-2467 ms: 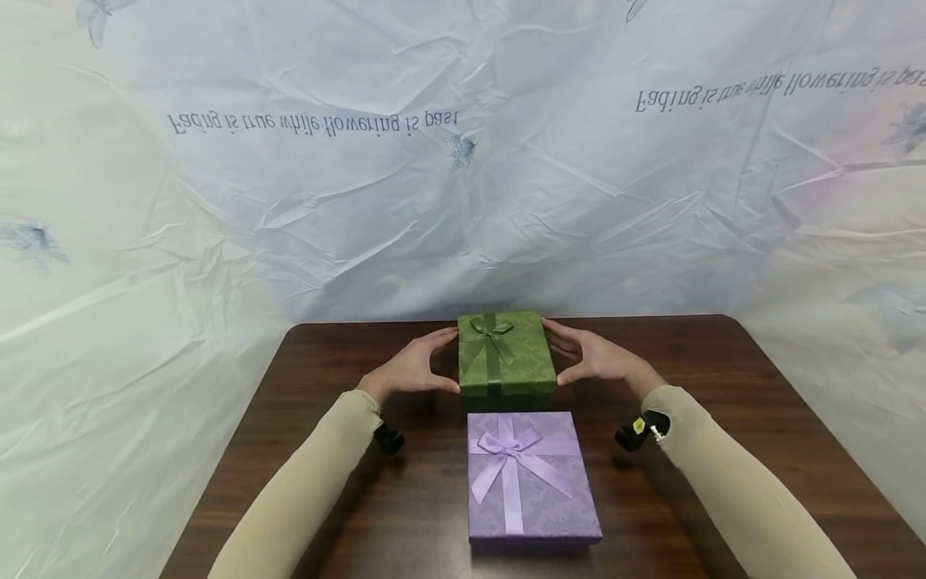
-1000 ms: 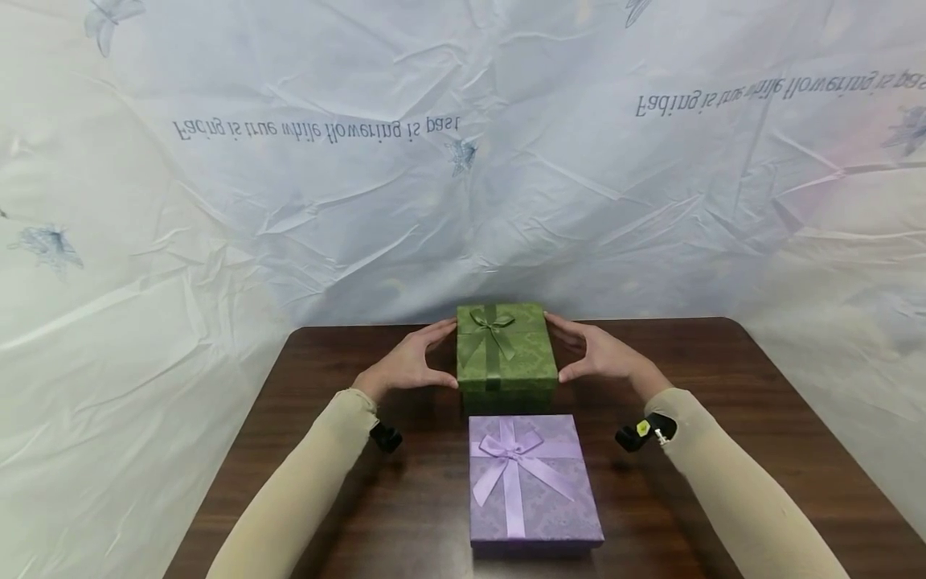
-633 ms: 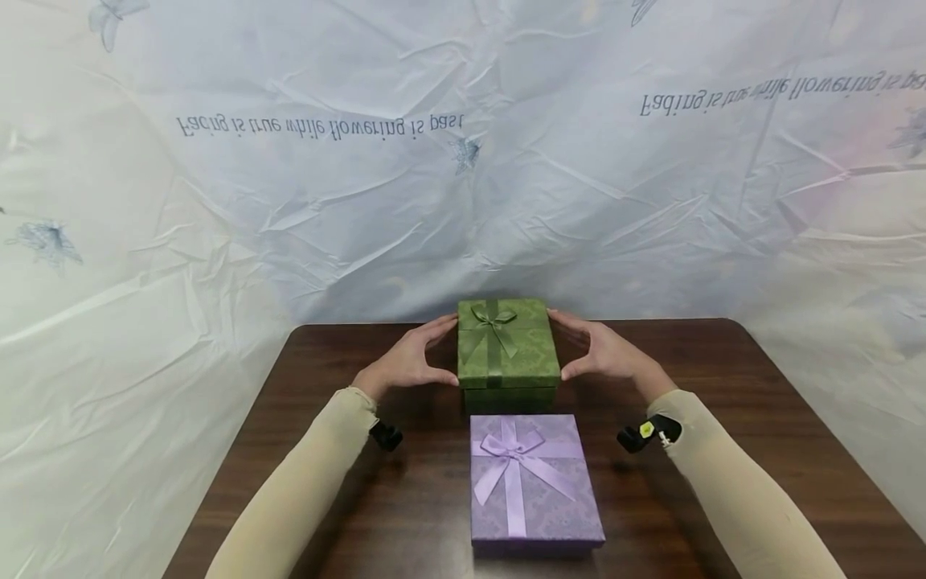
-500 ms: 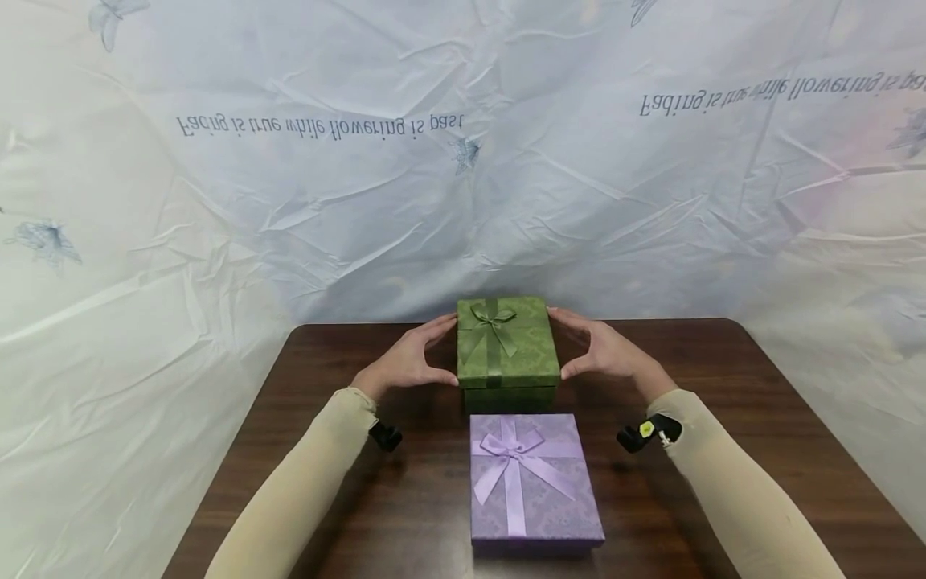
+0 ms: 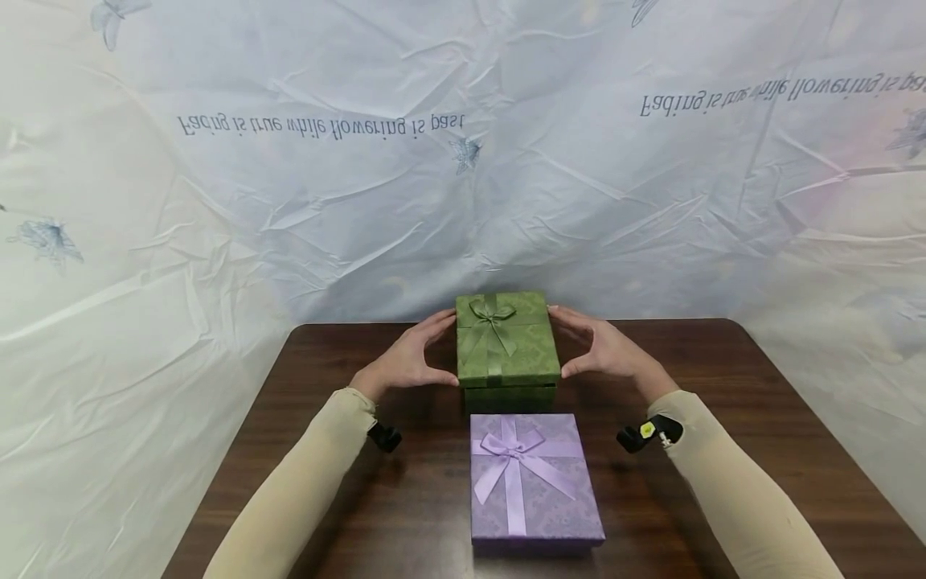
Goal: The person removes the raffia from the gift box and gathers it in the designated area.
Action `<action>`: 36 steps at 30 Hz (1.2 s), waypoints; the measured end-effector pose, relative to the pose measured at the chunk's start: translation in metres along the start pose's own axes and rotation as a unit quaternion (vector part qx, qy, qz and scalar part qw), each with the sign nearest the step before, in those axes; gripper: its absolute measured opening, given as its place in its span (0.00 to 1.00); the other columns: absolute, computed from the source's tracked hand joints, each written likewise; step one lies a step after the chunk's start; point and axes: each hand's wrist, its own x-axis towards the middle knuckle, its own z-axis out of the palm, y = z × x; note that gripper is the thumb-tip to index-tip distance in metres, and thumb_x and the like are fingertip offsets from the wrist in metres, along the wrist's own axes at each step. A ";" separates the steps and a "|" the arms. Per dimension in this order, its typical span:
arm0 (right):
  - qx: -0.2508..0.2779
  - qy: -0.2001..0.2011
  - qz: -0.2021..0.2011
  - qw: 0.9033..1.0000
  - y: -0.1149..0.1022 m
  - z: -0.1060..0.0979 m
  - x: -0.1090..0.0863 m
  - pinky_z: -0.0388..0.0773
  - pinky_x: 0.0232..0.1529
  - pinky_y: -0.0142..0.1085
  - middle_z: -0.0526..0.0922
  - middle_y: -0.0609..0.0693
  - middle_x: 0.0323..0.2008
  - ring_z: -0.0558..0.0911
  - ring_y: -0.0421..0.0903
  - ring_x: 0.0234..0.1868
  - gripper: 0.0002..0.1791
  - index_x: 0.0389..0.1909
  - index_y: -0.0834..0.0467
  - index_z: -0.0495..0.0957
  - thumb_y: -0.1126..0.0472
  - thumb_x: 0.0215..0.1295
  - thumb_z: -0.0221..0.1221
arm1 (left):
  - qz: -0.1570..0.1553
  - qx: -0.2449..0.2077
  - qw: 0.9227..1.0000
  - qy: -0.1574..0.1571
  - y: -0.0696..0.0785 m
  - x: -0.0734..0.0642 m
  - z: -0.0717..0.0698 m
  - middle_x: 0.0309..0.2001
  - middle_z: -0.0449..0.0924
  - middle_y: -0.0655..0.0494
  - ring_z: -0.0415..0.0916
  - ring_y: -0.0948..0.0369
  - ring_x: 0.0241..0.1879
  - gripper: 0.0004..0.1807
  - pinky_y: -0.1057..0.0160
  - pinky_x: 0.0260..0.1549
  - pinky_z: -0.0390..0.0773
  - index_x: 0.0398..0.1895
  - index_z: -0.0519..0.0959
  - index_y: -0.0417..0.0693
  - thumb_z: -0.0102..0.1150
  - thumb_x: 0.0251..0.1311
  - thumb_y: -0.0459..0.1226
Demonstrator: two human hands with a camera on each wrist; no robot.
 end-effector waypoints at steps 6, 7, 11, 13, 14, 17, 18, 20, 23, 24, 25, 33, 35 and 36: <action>0.072 0.010 -0.022 0.997 0.001 0.001 -0.002 0.75 0.61 0.32 0.51 0.68 0.74 0.62 0.68 0.68 0.50 0.73 0.68 0.54 0.73 0.50 0.71 | 0.028 -0.023 0.999 0.006 0.005 0.002 -0.001 0.76 0.48 0.47 0.55 0.49 0.73 0.60 0.53 0.68 0.67 0.75 0.55 0.38 0.82 0.39 0.44; 0.079 0.013 -0.023 0.997 0.000 0.001 -0.002 0.77 0.59 0.33 0.51 0.68 0.74 0.64 0.68 0.66 0.50 0.73 0.69 0.54 0.73 0.50 0.71 | 0.033 -0.029 0.999 0.007 0.006 0.002 -0.001 0.76 0.48 0.48 0.54 0.49 0.73 0.61 0.53 0.68 0.68 0.75 0.55 0.39 0.82 0.39 0.44; 0.106 0.020 -0.023 0.994 -0.004 0.002 -0.003 0.82 0.53 0.36 0.50 0.68 0.74 0.72 0.58 0.64 0.50 0.73 0.69 0.54 0.74 0.50 0.70 | 0.038 -0.047 0.998 0.005 0.018 0.003 -0.005 0.76 0.46 0.39 0.52 0.45 0.73 0.60 0.46 0.66 0.69 0.74 0.53 0.33 0.81 0.40 0.37; 0.118 0.022 -0.023 0.992 -0.005 0.002 -0.004 0.82 0.52 0.37 0.49 0.69 0.74 0.76 0.48 0.62 0.50 0.73 0.70 0.53 0.74 0.50 0.70 | 0.043 -0.061 0.997 0.005 0.019 0.003 -0.004 0.75 0.45 0.37 0.55 0.42 0.71 0.60 0.44 0.64 0.70 0.74 0.52 0.31 0.81 0.39 0.33; 0.123 0.023 -0.024 0.992 -0.006 0.002 -0.004 0.83 0.52 0.37 0.48 0.69 0.74 0.77 0.43 0.61 0.50 0.73 0.70 0.53 0.75 0.50 0.70 | 0.045 -0.067 0.997 0.006 0.020 0.004 -0.003 0.75 0.44 0.36 0.56 0.41 0.71 0.60 0.43 0.63 0.71 0.74 0.51 0.30 0.80 0.38 0.31; 0.130 0.029 -0.021 0.991 -0.008 0.003 -0.004 0.83 0.52 0.39 0.48 0.69 0.74 0.77 0.36 0.59 0.50 0.73 0.70 0.53 0.75 0.50 0.70 | 0.060 -0.087 0.994 0.012 0.011 0.004 0.001 0.76 0.43 0.40 0.61 0.43 0.68 0.61 0.46 0.60 0.75 0.75 0.51 0.33 0.80 0.38 0.31; 0.127 0.031 -0.020 0.991 -0.009 0.003 -0.004 0.83 0.52 0.39 0.49 0.69 0.74 0.77 0.38 0.60 0.50 0.73 0.70 0.54 0.74 0.50 0.70 | 0.062 -0.091 0.994 0.014 0.010 0.004 0.001 0.76 0.42 0.41 0.62 0.44 0.68 0.61 0.47 0.59 0.76 0.75 0.51 0.34 0.80 0.38 0.32; 0.121 0.036 -0.016 0.992 -0.010 0.003 -0.004 0.83 0.52 0.38 0.50 0.68 0.73 0.76 0.42 0.61 0.50 0.73 0.69 0.54 0.74 0.50 0.70 | 0.062 -0.098 0.993 0.017 0.010 0.004 0.002 0.77 0.42 0.44 0.63 0.46 0.67 0.61 0.51 0.58 0.78 0.75 0.51 0.36 0.80 0.38 0.33; 0.106 0.041 -0.017 0.993 -0.010 0.004 -0.003 0.82 0.53 0.35 0.51 0.67 0.72 0.75 0.43 0.62 0.49 0.73 0.67 0.55 0.73 0.51 0.70 | 0.055 -0.105 0.993 0.020 0.011 0.003 0.002 0.77 0.42 0.45 0.67 0.47 0.65 0.62 0.56 0.56 0.80 0.75 0.50 0.35 0.80 0.38 0.33; 0.102 0.042 -0.019 0.994 -0.010 0.004 -0.003 0.81 0.54 0.34 0.52 0.66 0.72 0.74 0.42 0.62 0.49 0.73 0.67 0.55 0.74 0.51 0.70 | 0.053 -0.107 0.993 0.021 0.012 0.003 0.003 0.77 0.41 0.45 0.67 0.47 0.64 0.62 0.57 0.55 0.80 0.76 0.50 0.35 0.80 0.38 0.33; 0.098 0.043 -0.024 0.994 -0.009 0.004 -0.003 0.80 0.55 0.33 0.53 0.66 0.72 0.73 0.41 0.62 0.49 0.73 0.67 0.55 0.74 0.51 0.70 | 0.053 -0.110 0.992 0.021 0.012 0.003 0.003 0.77 0.41 0.45 0.67 0.47 0.64 0.62 0.58 0.55 0.81 0.76 0.50 0.36 0.80 0.38 0.33; 0.079 0.050 -0.054 0.994 -0.007 0.004 -0.001 0.77 0.59 0.29 0.60 0.67 0.64 0.73 0.38 0.58 0.48 0.74 0.66 0.55 0.76 0.52 0.68 | 0.064 -0.124 0.990 0.023 0.013 0.004 0.003 0.78 0.37 0.43 0.65 0.45 0.63 0.63 0.52 0.52 0.82 0.76 0.47 0.35 0.79 0.37 0.28; 0.077 0.051 -0.053 0.994 -0.008 0.004 -0.001 0.77 0.59 0.30 0.61 0.67 0.63 0.73 0.38 0.57 0.48 0.74 0.65 0.54 0.75 0.53 0.68 | 0.065 -0.130 0.989 0.024 0.014 0.004 0.003 0.78 0.37 0.43 0.66 0.46 0.61 0.63 0.49 0.51 0.82 0.76 0.47 0.35 0.79 0.37 0.27; 0.076 0.052 -0.051 0.994 -0.008 0.004 -0.001 0.78 0.58 0.30 0.62 0.67 0.62 0.74 0.38 0.56 0.49 0.74 0.64 0.54 0.75 0.53 0.68 | 0.066 -0.134 0.988 0.025 0.014 0.004 0.003 0.78 0.37 0.43 0.66 0.45 0.60 0.63 0.47 0.50 0.81 0.76 0.46 0.35 0.79 0.38 0.26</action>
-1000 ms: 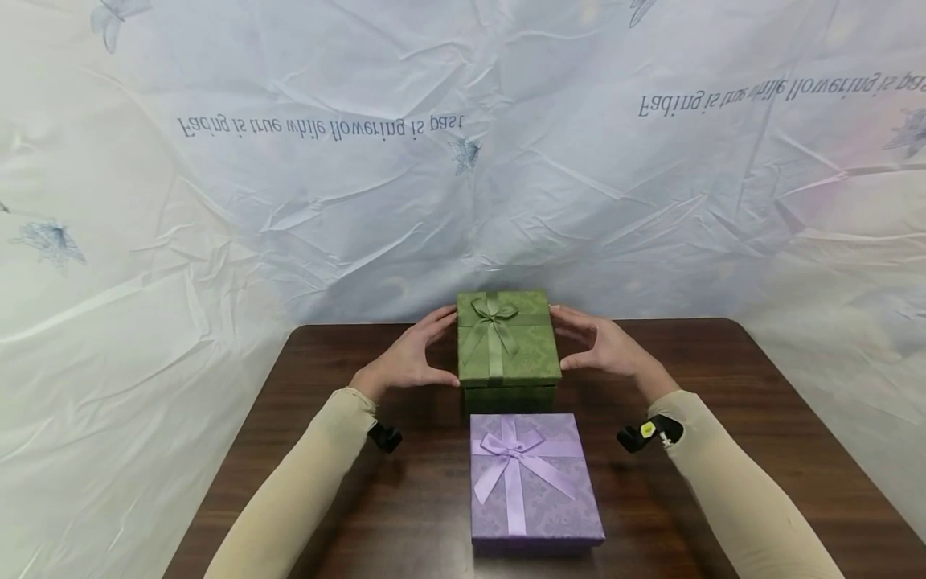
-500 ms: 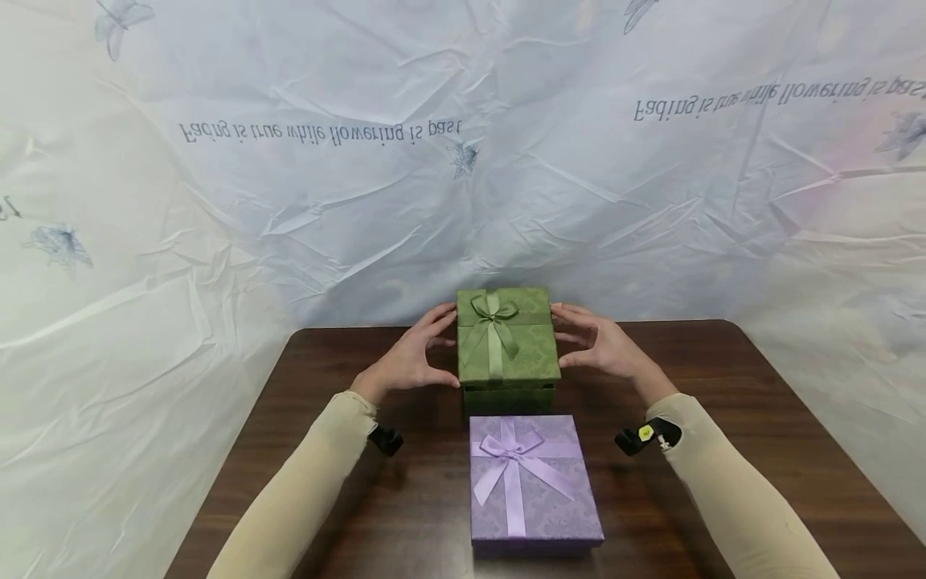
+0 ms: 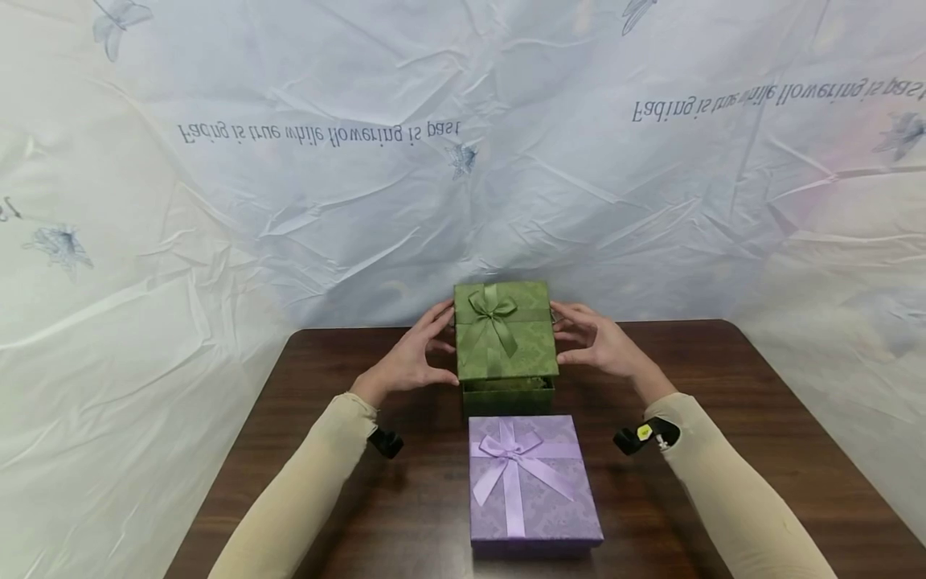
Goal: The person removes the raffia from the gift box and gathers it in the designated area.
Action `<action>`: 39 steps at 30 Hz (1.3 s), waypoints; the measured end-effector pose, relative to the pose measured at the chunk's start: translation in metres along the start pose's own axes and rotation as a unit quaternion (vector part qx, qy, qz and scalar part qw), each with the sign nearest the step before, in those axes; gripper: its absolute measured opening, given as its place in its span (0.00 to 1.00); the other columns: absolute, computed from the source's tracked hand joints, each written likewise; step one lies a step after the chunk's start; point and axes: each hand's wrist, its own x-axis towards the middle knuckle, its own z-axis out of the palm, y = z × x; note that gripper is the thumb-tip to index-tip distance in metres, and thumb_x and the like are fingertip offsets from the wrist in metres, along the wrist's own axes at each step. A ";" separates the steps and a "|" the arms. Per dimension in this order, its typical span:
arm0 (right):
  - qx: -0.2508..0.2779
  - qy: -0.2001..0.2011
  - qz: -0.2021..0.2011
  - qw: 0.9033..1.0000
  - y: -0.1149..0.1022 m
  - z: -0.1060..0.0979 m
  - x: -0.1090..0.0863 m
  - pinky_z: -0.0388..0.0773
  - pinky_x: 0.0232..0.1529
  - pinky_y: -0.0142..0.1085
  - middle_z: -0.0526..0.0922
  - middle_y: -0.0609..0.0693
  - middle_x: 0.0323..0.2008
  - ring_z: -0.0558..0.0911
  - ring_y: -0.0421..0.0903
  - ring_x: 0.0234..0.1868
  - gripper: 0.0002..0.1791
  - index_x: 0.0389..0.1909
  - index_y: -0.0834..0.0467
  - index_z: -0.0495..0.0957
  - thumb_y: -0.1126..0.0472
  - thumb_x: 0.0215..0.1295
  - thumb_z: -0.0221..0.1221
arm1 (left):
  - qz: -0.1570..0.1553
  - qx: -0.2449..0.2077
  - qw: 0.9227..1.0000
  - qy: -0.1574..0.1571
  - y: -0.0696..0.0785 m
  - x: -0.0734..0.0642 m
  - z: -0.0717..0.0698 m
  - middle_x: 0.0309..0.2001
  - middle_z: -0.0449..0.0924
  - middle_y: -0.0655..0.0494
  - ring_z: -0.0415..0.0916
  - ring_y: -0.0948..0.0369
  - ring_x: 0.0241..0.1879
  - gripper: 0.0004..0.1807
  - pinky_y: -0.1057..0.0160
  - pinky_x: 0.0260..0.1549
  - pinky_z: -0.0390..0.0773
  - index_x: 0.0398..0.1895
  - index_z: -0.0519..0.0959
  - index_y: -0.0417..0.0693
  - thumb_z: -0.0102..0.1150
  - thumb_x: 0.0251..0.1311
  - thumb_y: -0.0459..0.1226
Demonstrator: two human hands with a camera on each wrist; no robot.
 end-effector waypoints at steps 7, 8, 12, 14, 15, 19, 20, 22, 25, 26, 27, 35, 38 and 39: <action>0.011 0.003 0.024 1.000 -0.003 0.001 0.001 0.83 0.50 0.34 0.67 0.65 0.54 0.77 0.40 0.51 0.49 0.76 0.58 0.52 0.74 0.56 0.67 | 0.003 0.000 1.000 0.015 0.000 0.000 0.000 0.77 0.37 0.45 0.65 0.47 0.60 0.63 0.54 0.53 0.81 0.77 0.45 0.39 0.77 0.39 0.25; 0.011 0.004 0.025 1.000 -0.003 0.000 0.001 0.83 0.49 0.34 0.67 0.64 0.54 0.77 0.40 0.50 0.49 0.76 0.58 0.52 0.74 0.56 0.67 | 0.001 0.001 1.000 0.018 -0.001 0.000 0.001 0.77 0.38 0.44 0.65 0.48 0.60 0.63 0.56 0.54 0.81 0.77 0.45 0.39 0.77 0.39 0.25; 0.011 0.007 0.025 1.000 -0.002 0.000 0.002 0.83 0.50 0.33 0.68 0.63 0.54 0.78 0.40 0.49 0.49 0.76 0.57 0.52 0.74 0.57 0.66 | -0.003 0.001 1.000 0.030 -0.001 -0.001 0.003 0.69 0.48 0.38 0.64 0.45 0.60 0.63 0.54 0.55 0.80 0.77 0.45 0.39 0.76 0.39 0.23; 0.009 0.009 0.017 1.000 -0.001 0.001 0.003 0.83 0.49 0.32 0.69 0.63 0.53 0.78 0.40 0.49 0.48 0.76 0.58 0.51 0.74 0.58 0.65 | -0.002 0.001 0.999 0.035 0.001 -0.001 0.005 0.64 0.52 0.35 0.64 0.43 0.59 0.63 0.51 0.55 0.80 0.77 0.44 0.37 0.75 0.38 0.21; 0.009 0.012 0.012 1.000 -0.001 0.001 0.003 0.83 0.49 0.32 0.69 0.63 0.53 0.79 0.40 0.49 0.47 0.76 0.58 0.52 0.75 0.58 0.64 | 0.000 0.000 0.999 0.037 0.002 -0.001 0.005 0.62 0.54 0.33 0.64 0.41 0.58 0.63 0.48 0.54 0.80 0.77 0.44 0.35 0.75 0.38 0.20; 0.010 0.026 -0.004 1.000 0.000 0.002 0.004 0.82 0.50 0.31 0.71 0.62 0.52 0.79 0.40 0.50 0.43 0.76 0.60 0.53 0.75 0.61 0.61 | -0.002 0.005 0.999 0.038 0.018 0.000 0.004 0.60 0.55 0.32 0.67 0.40 0.52 0.60 0.46 0.47 0.82 0.75 0.45 0.30 0.73 0.40 0.18; 0.018 0.029 -0.004 0.999 -0.001 0.002 0.005 0.82 0.50 0.31 0.72 0.61 0.51 0.79 0.40 0.51 0.43 0.76 0.61 0.53 0.75 0.62 0.60 | -0.004 0.007 0.999 0.037 0.022 0.000 0.003 0.60 0.55 0.32 0.68 0.40 0.51 0.59 0.47 0.45 0.82 0.75 0.45 0.29 0.72 0.40 0.18; 0.037 0.033 -0.002 0.999 -0.001 0.003 0.005 0.83 0.51 0.32 0.72 0.60 0.51 0.79 0.41 0.51 0.41 0.76 0.61 0.53 0.75 0.64 0.59 | -0.006 0.008 0.999 0.038 0.028 0.000 0.002 0.61 0.54 0.33 0.69 0.42 0.48 0.58 0.51 0.43 0.83 0.75 0.45 0.30 0.71 0.42 0.18; 0.077 0.036 0.005 0.996 -0.003 0.004 0.004 0.83 0.50 0.36 0.73 0.59 0.51 0.78 0.43 0.52 0.39 0.75 0.64 0.52 0.75 0.66 0.57 | -0.006 0.005 0.999 0.036 0.031 0.000 0.002 0.63 0.52 0.32 0.70 0.42 0.48 0.57 0.55 0.44 0.84 0.76 0.45 0.31 0.69 0.44 0.17; 0.087 0.037 0.009 0.996 -0.004 0.005 0.004 0.83 0.50 0.36 0.73 0.58 0.51 0.78 0.43 0.51 0.38 0.75 0.66 0.51 0.74 0.66 0.56 | -0.006 0.003 0.999 0.034 0.031 0.000 0.002 0.63 0.51 0.32 0.70 0.42 0.48 0.57 0.55 0.45 0.84 0.76 0.44 0.31 0.69 0.45 0.17; 0.094 0.039 0.010 0.995 -0.004 0.005 0.004 0.84 0.50 0.37 0.73 0.57 0.51 0.78 0.43 0.51 0.38 0.74 0.67 0.51 0.74 0.66 0.56 | -0.005 0.000 0.999 0.032 0.031 0.000 0.002 0.64 0.51 0.31 0.69 0.41 0.49 0.57 0.55 0.46 0.84 0.76 0.44 0.31 0.69 0.45 0.17; 0.198 0.038 -0.039 0.979 -0.005 0.007 0.005 0.83 0.51 0.38 0.75 0.59 0.51 0.78 0.47 0.52 0.35 0.71 0.76 0.51 0.75 0.67 0.55 | -0.023 -0.027 0.999 0.025 0.033 -0.001 -0.002 0.67 0.50 0.33 0.67 0.38 0.54 0.52 0.43 0.49 0.81 0.76 0.44 0.33 0.66 0.53 0.21; 0.242 0.035 -0.073 0.967 -0.004 0.007 0.007 0.83 0.53 0.40 0.75 0.61 0.52 0.77 0.49 0.53 0.33 0.71 0.77 0.51 0.76 0.68 0.52 | -0.033 -0.052 0.997 0.038 0.030 -0.001 -0.002 0.70 0.51 0.38 0.67 0.40 0.57 0.50 0.42 0.49 0.81 0.78 0.46 0.41 0.65 0.56 0.24; 0.249 0.036 -0.079 0.965 -0.005 0.007 0.008 0.82 0.53 0.41 0.75 0.62 0.52 0.77 0.50 0.54 0.32 0.71 0.76 0.52 0.76 0.68 0.52 | -0.033 -0.065 0.996 0.043 0.030 -0.002 -0.002 0.70 0.51 0.39 0.66 0.40 0.58 0.49 0.42 0.50 0.81 0.78 0.47 0.43 0.64 0.56 0.24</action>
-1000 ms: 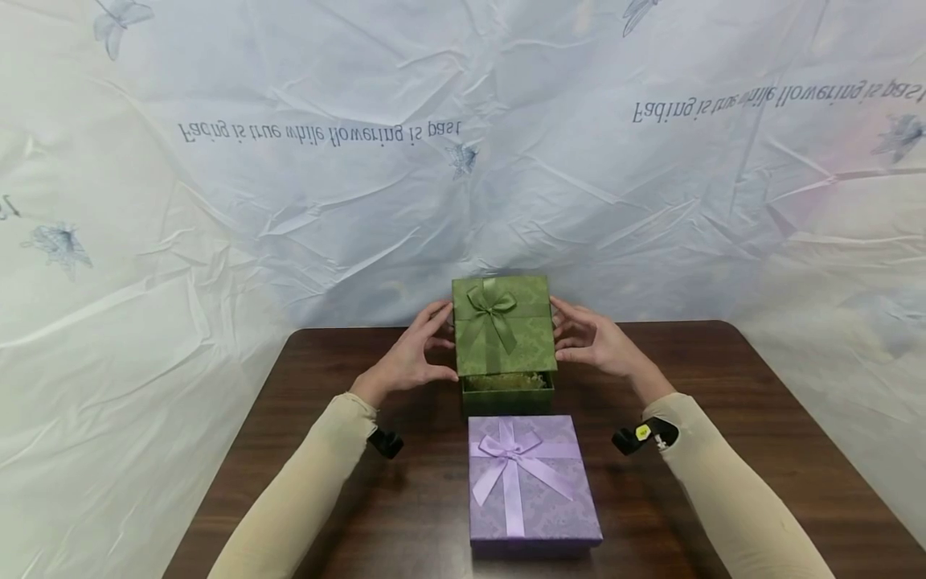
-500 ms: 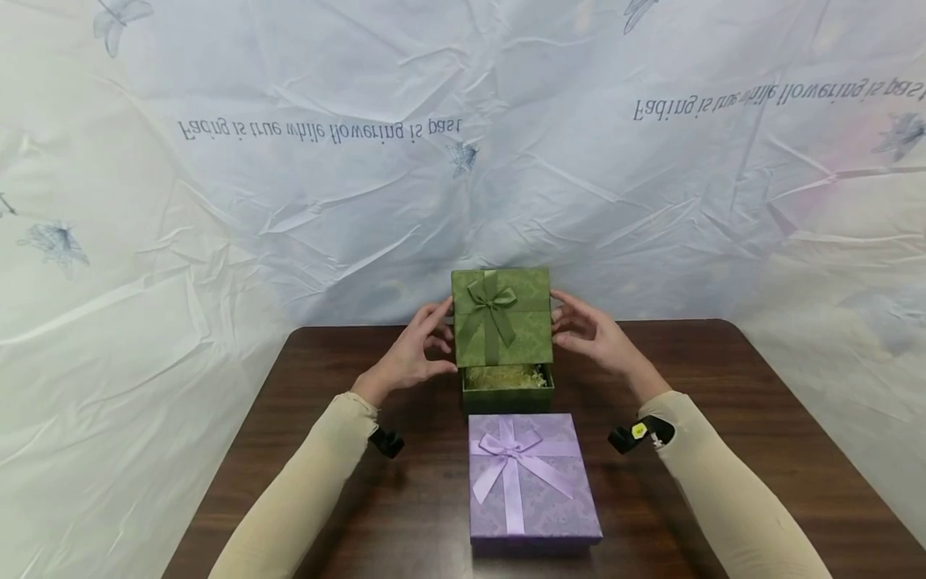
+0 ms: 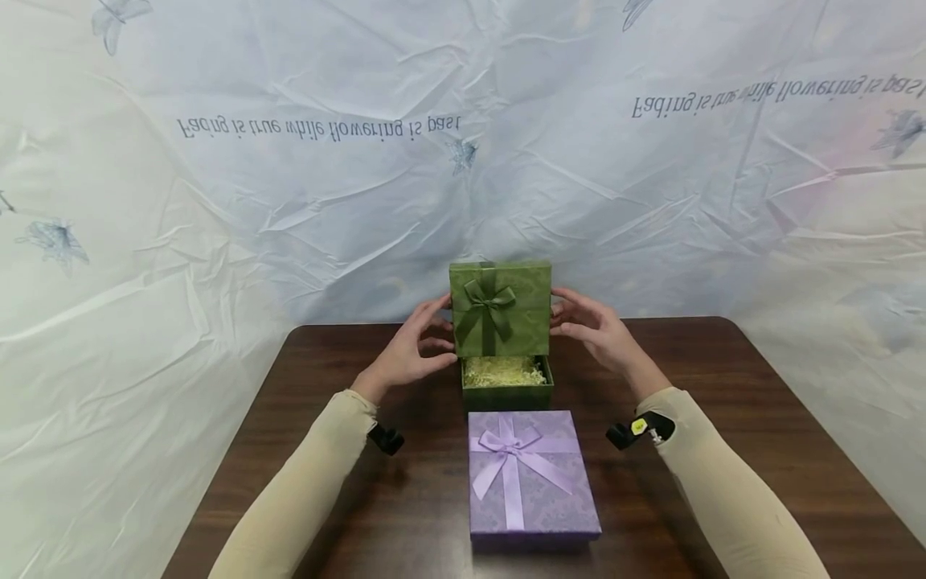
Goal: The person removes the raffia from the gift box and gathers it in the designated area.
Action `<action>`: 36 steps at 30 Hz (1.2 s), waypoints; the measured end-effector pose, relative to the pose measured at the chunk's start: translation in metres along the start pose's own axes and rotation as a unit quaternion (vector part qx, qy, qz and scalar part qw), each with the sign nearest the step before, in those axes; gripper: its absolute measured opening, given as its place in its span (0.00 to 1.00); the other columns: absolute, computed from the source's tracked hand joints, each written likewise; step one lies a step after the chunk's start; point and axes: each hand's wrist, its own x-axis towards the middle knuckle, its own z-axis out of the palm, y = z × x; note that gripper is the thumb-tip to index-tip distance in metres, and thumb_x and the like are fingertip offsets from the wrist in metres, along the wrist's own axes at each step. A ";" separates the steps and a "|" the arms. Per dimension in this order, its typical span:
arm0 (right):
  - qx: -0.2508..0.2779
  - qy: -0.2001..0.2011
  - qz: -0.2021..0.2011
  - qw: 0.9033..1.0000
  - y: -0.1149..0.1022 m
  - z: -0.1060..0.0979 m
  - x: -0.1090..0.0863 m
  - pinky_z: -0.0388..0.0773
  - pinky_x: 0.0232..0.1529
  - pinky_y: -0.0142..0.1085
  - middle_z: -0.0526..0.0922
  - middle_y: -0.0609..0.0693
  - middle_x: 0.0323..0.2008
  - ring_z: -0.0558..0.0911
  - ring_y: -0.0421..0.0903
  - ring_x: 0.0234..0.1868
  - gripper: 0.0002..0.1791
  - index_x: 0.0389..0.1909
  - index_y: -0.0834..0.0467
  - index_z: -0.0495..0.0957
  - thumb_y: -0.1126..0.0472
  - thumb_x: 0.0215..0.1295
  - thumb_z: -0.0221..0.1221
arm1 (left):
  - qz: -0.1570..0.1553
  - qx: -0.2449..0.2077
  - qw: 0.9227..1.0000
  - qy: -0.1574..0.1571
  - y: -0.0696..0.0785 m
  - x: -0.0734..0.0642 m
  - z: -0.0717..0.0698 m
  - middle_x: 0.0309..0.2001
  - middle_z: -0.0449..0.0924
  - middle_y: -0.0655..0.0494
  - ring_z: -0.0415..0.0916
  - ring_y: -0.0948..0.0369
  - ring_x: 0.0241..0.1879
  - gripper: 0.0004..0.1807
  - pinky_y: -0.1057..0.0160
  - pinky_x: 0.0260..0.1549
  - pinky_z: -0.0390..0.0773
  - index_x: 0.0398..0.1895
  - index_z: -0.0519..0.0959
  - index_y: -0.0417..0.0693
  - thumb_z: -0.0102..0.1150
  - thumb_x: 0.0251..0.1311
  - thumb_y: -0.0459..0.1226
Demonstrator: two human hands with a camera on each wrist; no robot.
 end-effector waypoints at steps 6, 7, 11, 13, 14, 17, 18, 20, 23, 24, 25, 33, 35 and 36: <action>-0.011 0.022 -0.002 1.000 -0.001 0.001 0.001 0.81 0.55 0.39 0.74 0.61 0.53 0.77 0.49 0.54 0.29 0.70 0.76 0.55 0.75 0.70 0.50 | 0.000 -0.068 0.998 0.012 0.004 0.000 0.001 0.72 0.51 0.42 0.63 0.36 0.61 0.44 0.39 0.54 0.78 0.77 0.50 0.42 0.60 0.59 0.23; -0.013 0.026 0.000 1.000 -0.001 0.001 0.002 0.81 0.55 0.39 0.74 0.60 0.52 0.77 0.49 0.54 0.29 0.69 0.76 0.55 0.74 0.70 0.49 | -0.002 -0.075 0.997 0.014 0.004 0.000 0.001 0.72 0.50 0.42 0.63 0.36 0.61 0.44 0.38 0.54 0.77 0.77 0.50 0.42 0.60 0.60 0.23; -0.017 0.049 0.015 0.999 -0.002 0.004 0.003 0.81 0.55 0.39 0.75 0.56 0.51 0.77 0.47 0.53 0.25 0.67 0.74 0.61 0.70 0.72 0.51 | -0.005 -0.105 0.994 0.023 -0.003 0.001 0.001 0.73 0.50 0.43 0.61 0.35 0.64 0.42 0.33 0.56 0.73 0.76 0.52 0.42 0.58 0.60 0.21; -0.017 0.061 0.021 0.998 -0.003 0.005 0.004 0.81 0.56 0.40 0.76 0.55 0.50 0.78 0.46 0.53 0.24 0.65 0.73 0.64 0.68 0.72 0.52 | -0.001 -0.115 0.993 0.027 -0.010 0.002 0.001 0.73 0.50 0.43 0.60 0.35 0.65 0.42 0.32 0.57 0.71 0.75 0.53 0.42 0.58 0.59 0.20; -0.021 0.065 0.023 0.997 -0.003 0.005 0.004 0.81 0.56 0.41 0.77 0.54 0.49 0.78 0.46 0.53 0.23 0.64 0.72 0.66 0.67 0.73 0.52 | 0.000 -0.116 0.993 0.029 -0.013 0.002 0.001 0.73 0.50 0.44 0.60 0.36 0.65 0.42 0.32 0.58 0.71 0.75 0.53 0.43 0.57 0.59 0.19; -0.035 0.078 0.025 0.996 -0.003 0.007 0.005 0.80 0.57 0.44 0.78 0.53 0.49 0.78 0.45 0.53 0.21 0.62 0.70 0.70 0.64 0.73 0.53 | 0.000 -0.121 0.992 0.030 -0.022 0.003 0.002 0.73 0.51 0.44 0.59 0.37 0.67 0.40 0.35 0.61 0.70 0.75 0.54 0.44 0.56 0.60 0.20; -0.039 0.082 0.025 0.996 -0.003 0.008 0.005 0.80 0.57 0.45 0.79 0.52 0.49 0.79 0.45 0.52 0.20 0.61 0.69 0.71 0.63 0.73 0.53 | -0.001 -0.123 0.992 0.030 -0.023 0.003 0.002 0.73 0.51 0.44 0.59 0.38 0.67 0.39 0.36 0.62 0.69 0.74 0.54 0.44 0.55 0.61 0.21; -0.048 0.093 0.027 0.994 -0.002 0.009 0.005 0.81 0.56 0.43 0.79 0.51 0.48 0.79 0.44 0.52 0.18 0.58 0.66 0.73 0.61 0.73 0.53 | -0.005 -0.125 0.992 0.031 -0.025 0.002 0.002 0.72 0.52 0.44 0.59 0.39 0.68 0.37 0.40 0.65 0.68 0.73 0.54 0.45 0.56 0.63 0.23; -0.050 0.114 0.032 0.992 -0.003 0.011 0.006 0.81 0.55 0.39 0.79 0.49 0.46 0.79 0.42 0.50 0.13 0.53 0.62 0.75 0.61 0.73 0.54 | -0.005 -0.133 0.991 0.034 -0.025 0.002 0.002 0.70 0.56 0.40 0.60 0.40 0.68 0.34 0.43 0.67 0.67 0.71 0.56 0.44 0.58 0.65 0.29; -0.052 0.119 0.033 0.991 -0.003 0.012 0.006 0.82 0.55 0.37 0.79 0.49 0.46 0.79 0.41 0.50 0.12 0.52 0.61 0.75 0.62 0.72 0.54 | -0.004 -0.136 0.990 0.036 -0.025 0.002 0.002 0.69 0.57 0.38 0.60 0.39 0.68 0.33 0.43 0.67 0.66 0.70 0.57 0.43 0.58 0.65 0.30; -0.055 0.124 0.036 0.990 -0.003 0.012 0.006 0.81 0.55 0.35 0.78 0.48 0.45 0.79 0.41 0.50 0.10 0.51 0.60 0.76 0.62 0.72 0.54 | -0.003 -0.140 0.990 0.037 -0.026 0.002 0.002 0.68 0.57 0.36 0.61 0.39 0.68 0.32 0.43 0.67 0.66 0.70 0.57 0.42 0.59 0.65 0.32; -0.098 0.129 0.054 0.985 -0.006 0.016 0.007 0.81 0.51 0.30 0.80 0.47 0.44 0.82 0.40 0.47 0.10 0.50 0.62 0.77 0.65 0.71 0.56 | -0.010 -0.147 0.988 0.050 -0.024 0.003 0.000 0.68 0.59 0.32 0.61 0.35 0.67 0.39 0.58 0.63 0.74 0.67 0.59 0.35 0.64 0.62 0.47; -0.104 0.123 0.054 0.985 -0.007 0.016 0.007 0.81 0.51 0.30 0.80 0.47 0.44 0.82 0.40 0.47 0.11 0.51 0.63 0.76 0.65 0.71 0.55 | -0.012 -0.142 0.988 0.056 -0.023 0.003 -0.001 0.68 0.59 0.32 0.62 0.36 0.67 0.39 0.58 0.62 0.75 0.67 0.59 0.33 0.64 0.62 0.47; -0.112 0.125 0.056 0.984 -0.008 0.016 0.007 0.81 0.51 0.30 0.80 0.46 0.44 0.82 0.40 0.46 0.11 0.51 0.63 0.76 0.65 0.71 0.55 | -0.010 -0.140 0.988 0.060 -0.023 0.003 -0.001 0.67 0.60 0.32 0.63 0.36 0.67 0.38 0.57 0.62 0.75 0.66 0.60 0.32 0.64 0.62 0.46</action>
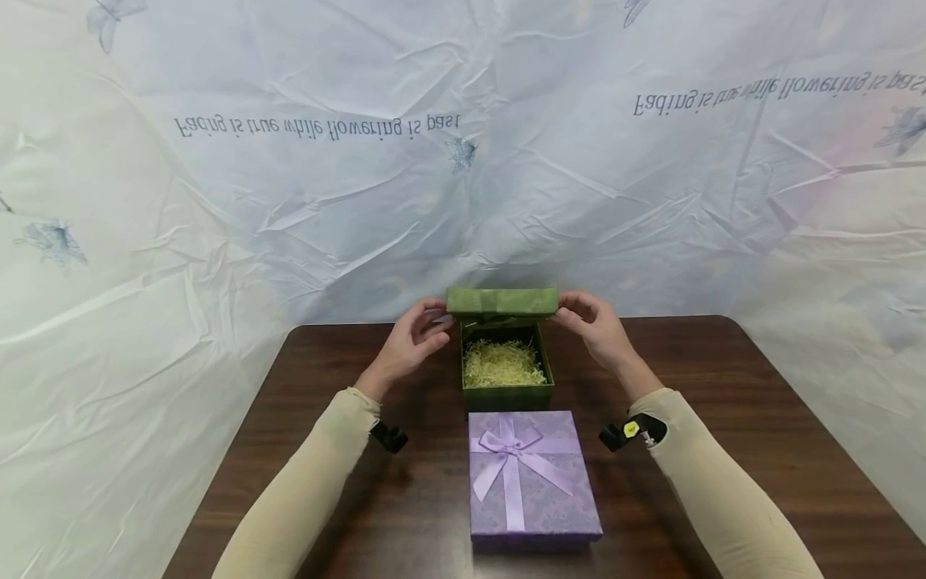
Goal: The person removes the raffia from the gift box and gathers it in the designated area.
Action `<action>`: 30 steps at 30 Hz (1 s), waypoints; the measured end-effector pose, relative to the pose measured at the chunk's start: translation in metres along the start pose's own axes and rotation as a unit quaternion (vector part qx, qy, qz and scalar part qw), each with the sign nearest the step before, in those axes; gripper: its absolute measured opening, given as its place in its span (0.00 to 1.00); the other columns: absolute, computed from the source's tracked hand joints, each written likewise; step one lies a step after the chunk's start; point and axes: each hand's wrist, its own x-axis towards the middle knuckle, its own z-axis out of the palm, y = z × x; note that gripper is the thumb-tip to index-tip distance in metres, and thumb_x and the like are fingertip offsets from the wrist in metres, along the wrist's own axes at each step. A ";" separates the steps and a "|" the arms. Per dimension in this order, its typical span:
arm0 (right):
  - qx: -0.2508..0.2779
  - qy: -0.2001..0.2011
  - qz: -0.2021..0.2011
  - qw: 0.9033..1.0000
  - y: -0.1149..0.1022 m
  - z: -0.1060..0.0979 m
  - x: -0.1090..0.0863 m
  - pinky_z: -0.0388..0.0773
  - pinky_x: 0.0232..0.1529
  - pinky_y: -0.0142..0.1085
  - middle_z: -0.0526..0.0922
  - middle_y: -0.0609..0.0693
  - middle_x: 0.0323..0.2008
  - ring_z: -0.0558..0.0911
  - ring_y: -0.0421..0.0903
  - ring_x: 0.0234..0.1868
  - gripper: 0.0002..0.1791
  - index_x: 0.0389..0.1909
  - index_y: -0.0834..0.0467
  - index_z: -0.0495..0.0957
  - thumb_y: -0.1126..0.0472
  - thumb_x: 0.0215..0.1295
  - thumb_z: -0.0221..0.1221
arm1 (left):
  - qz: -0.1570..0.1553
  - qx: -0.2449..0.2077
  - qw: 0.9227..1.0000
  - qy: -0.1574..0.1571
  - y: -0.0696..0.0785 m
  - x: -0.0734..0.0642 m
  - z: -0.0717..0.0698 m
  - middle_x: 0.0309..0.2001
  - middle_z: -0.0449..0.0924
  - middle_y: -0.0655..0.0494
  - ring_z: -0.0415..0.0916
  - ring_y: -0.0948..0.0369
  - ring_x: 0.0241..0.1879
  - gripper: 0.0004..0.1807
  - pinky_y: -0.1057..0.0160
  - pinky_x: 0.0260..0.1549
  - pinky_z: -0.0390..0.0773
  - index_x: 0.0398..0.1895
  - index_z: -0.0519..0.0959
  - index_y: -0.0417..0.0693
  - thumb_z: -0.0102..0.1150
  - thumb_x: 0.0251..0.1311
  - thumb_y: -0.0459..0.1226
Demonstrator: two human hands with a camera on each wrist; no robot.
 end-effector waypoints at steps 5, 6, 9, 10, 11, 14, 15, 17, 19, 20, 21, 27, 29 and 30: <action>-0.057 0.014 0.014 0.998 -0.003 0.001 -0.002 0.80 0.45 0.27 0.79 0.43 0.44 0.79 0.37 0.43 0.14 0.52 0.66 0.76 0.64 0.70 0.56 | 0.027 0.011 0.999 0.020 0.002 0.000 -0.001 0.62 0.66 0.39 0.65 0.47 0.66 0.30 0.41 0.64 0.69 0.60 0.65 0.27 0.63 0.63 0.39; -0.070 0.017 0.017 0.997 -0.004 0.001 -0.002 0.79 0.43 0.27 0.79 0.42 0.44 0.78 0.36 0.42 0.15 0.53 0.68 0.75 0.64 0.70 0.57 | 0.032 0.014 0.999 0.023 0.002 -0.001 -0.001 0.61 0.67 0.41 0.65 0.49 0.66 0.28 0.40 0.64 0.68 0.58 0.66 0.26 0.63 0.64 0.37; -0.090 0.014 0.019 0.996 -0.004 0.001 -0.003 0.79 0.42 0.25 0.79 0.42 0.45 0.79 0.36 0.42 0.20 0.56 0.74 0.72 0.65 0.69 0.57 | 0.038 0.023 0.999 0.025 0.002 -0.001 -0.002 0.59 0.68 0.41 0.64 0.49 0.66 0.23 0.39 0.63 0.69 0.55 0.68 0.26 0.61 0.65 0.34; -0.090 0.012 0.020 0.996 -0.004 0.001 -0.003 0.80 0.42 0.25 0.79 0.43 0.45 0.79 0.36 0.43 0.21 0.57 0.75 0.71 0.65 0.69 0.58 | 0.037 0.028 0.999 0.028 0.002 -0.002 -0.002 0.60 0.68 0.40 0.64 0.48 0.66 0.21 0.41 0.62 0.71 0.54 0.69 0.26 0.60 0.65 0.33; -0.087 0.011 0.021 0.996 -0.004 0.002 -0.003 0.80 0.43 0.26 0.79 0.44 0.46 0.79 0.37 0.44 0.21 0.57 0.76 0.71 0.66 0.69 0.58 | 0.035 0.033 0.998 0.030 0.003 -0.002 -0.002 0.60 0.68 0.39 0.63 0.46 0.67 0.19 0.45 0.62 0.73 0.53 0.69 0.26 0.60 0.65 0.32; -0.076 0.005 0.026 0.997 -0.004 0.003 -0.004 0.81 0.44 0.26 0.78 0.53 0.51 0.79 0.38 0.48 0.23 0.59 0.76 0.69 0.66 0.68 0.58 | 0.023 0.052 0.998 0.040 0.005 -0.003 -0.004 0.62 0.67 0.34 0.63 0.44 0.66 0.16 0.60 0.56 0.79 0.52 0.72 0.29 0.58 0.66 0.31; -0.072 0.003 0.028 0.997 -0.004 0.003 -0.004 0.81 0.45 0.26 0.77 0.55 0.53 0.79 0.39 0.49 0.23 0.59 0.76 0.69 0.66 0.68 0.59 | 0.018 0.058 0.997 0.044 0.005 -0.003 -0.004 0.62 0.67 0.33 0.64 0.45 0.66 0.15 0.64 0.54 0.80 0.51 0.72 0.29 0.58 0.66 0.31; -0.063 0.002 0.031 0.998 -0.005 0.004 -0.004 0.82 0.46 0.27 0.76 0.58 0.56 0.78 0.40 0.52 0.24 0.60 0.75 0.69 0.67 0.67 0.60 | 0.014 0.065 0.997 0.050 0.007 -0.003 -0.004 0.63 0.67 0.32 0.65 0.47 0.65 0.15 0.70 0.50 0.80 0.51 0.73 0.30 0.58 0.66 0.31; -0.061 -0.001 0.031 0.998 -0.006 0.005 -0.005 0.82 0.47 0.27 0.76 0.56 0.57 0.78 0.40 0.55 0.24 0.60 0.73 0.70 0.67 0.66 0.61 | 0.013 0.068 0.996 0.055 0.007 -0.003 -0.005 0.62 0.68 0.32 0.67 0.50 0.65 0.15 0.70 0.49 0.80 0.51 0.73 0.29 0.59 0.65 0.31; -0.058 -0.003 0.031 0.998 -0.007 0.005 -0.005 0.82 0.47 0.27 0.76 0.54 0.56 0.77 0.41 0.55 0.25 0.60 0.73 0.70 0.67 0.66 0.61 | 0.014 0.065 0.996 0.057 0.007 -0.003 -0.006 0.62 0.68 0.33 0.67 0.51 0.64 0.16 0.70 0.50 0.80 0.51 0.73 0.29 0.60 0.65 0.31; -0.055 -0.004 0.031 0.998 -0.007 0.005 -0.005 0.82 0.47 0.28 0.76 0.53 0.56 0.77 0.43 0.56 0.25 0.61 0.73 0.70 0.67 0.65 0.61 | 0.016 0.062 0.996 0.059 0.008 -0.003 -0.006 0.62 0.68 0.33 0.68 0.51 0.64 0.16 0.69 0.51 0.80 0.51 0.73 0.28 0.60 0.64 0.31; -0.049 -0.019 0.030 0.998 -0.009 0.007 -0.007 0.81 0.52 0.29 0.74 0.60 0.58 0.77 0.44 0.58 0.27 0.61 0.73 0.69 0.67 0.63 0.63 | 0.019 0.044 0.997 0.065 0.009 -0.005 -0.006 0.60 0.70 0.35 0.70 0.50 0.62 0.18 0.60 0.58 0.78 0.48 0.75 0.27 0.67 0.59 0.31; -0.047 -0.023 0.030 0.998 -0.009 0.007 -0.007 0.79 0.55 0.29 0.73 0.64 0.59 0.77 0.42 0.58 0.29 0.61 0.74 0.68 0.68 0.61 0.64 | 0.017 0.044 0.997 0.064 0.008 -0.006 -0.006 0.60 0.71 0.36 0.71 0.50 0.62 0.19 0.59 0.58 0.78 0.48 0.75 0.28 0.68 0.57 0.31; -0.048 -0.026 0.031 0.998 -0.009 0.007 -0.008 0.78 0.57 0.29 0.72 0.64 0.59 0.77 0.41 0.58 0.30 0.61 0.75 0.68 0.68 0.61 0.65 | 0.017 0.042 0.997 0.062 0.008 -0.006 -0.006 0.60 0.71 0.36 0.71 0.49 0.62 0.19 0.59 0.58 0.78 0.49 0.75 0.28 0.68 0.57 0.30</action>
